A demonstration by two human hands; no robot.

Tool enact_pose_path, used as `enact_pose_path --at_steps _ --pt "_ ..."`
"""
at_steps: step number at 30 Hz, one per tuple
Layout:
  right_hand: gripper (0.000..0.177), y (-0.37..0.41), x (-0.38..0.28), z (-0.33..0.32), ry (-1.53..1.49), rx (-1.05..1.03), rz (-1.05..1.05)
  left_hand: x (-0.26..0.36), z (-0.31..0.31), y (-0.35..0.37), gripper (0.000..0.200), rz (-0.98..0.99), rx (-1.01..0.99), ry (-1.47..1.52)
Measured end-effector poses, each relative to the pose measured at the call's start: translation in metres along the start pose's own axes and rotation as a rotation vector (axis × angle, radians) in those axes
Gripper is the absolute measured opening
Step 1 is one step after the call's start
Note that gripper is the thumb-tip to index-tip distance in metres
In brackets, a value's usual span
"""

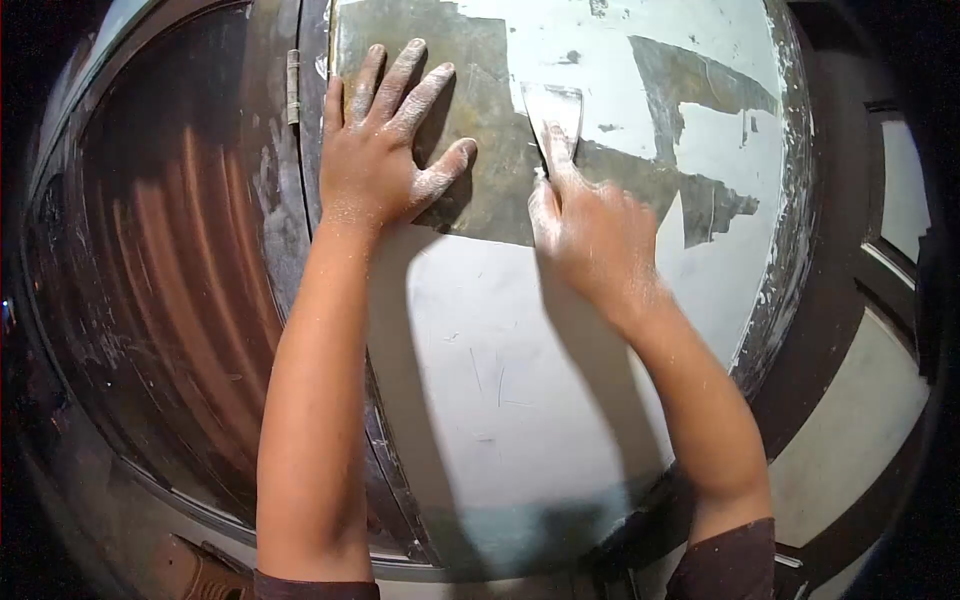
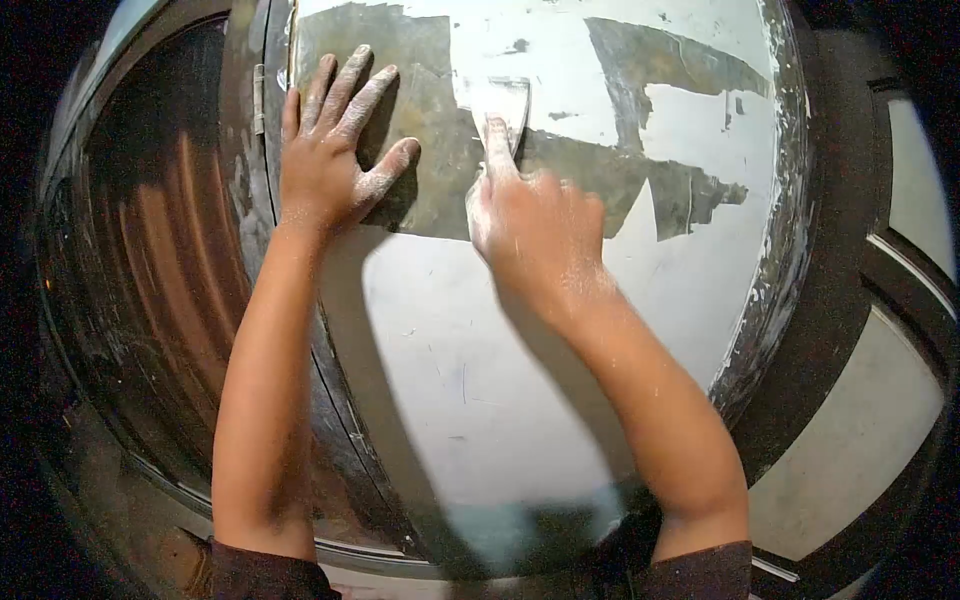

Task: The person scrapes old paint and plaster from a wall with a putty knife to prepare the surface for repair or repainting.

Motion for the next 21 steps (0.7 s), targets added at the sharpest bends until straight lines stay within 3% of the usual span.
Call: enact_pose_path --at_steps 3,6,8,17,21 --pt "0.055 -0.023 0.008 -0.014 -0.081 0.067 -0.005 0.0 0.0 0.0 0.071 0.003 -0.003 0.025" --pt "0.056 -0.004 0.002 -0.009 -0.058 -0.009 0.001 -0.002 0.001 0.001 0.071 0.0 -0.005 0.0" --pt "0.057 0.019 -0.003 0.001 -0.042 -0.179 0.034 -0.002 0.002 0.001 0.071 0.007 0.004 0.012" --pt "0.054 -0.005 0.012 -0.001 -0.035 0.019 -0.023 -0.003 0.003 0.0 0.072 0.025 0.035 0.007" --pt "0.056 0.019 0.004 0.001 -0.068 -0.13 0.06 -0.003 0.003 -0.001 0.072 0.017 0.043 0.0"
Point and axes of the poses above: each hand's wrist, its own y-axis away from the middle knuckle, its own z-axis out of the palm, x = y × z, the point moved 4 cm from there along -y, towards the middle knuckle, and after that the axes turned 12 degrees about -z, right-handed, at the moved point
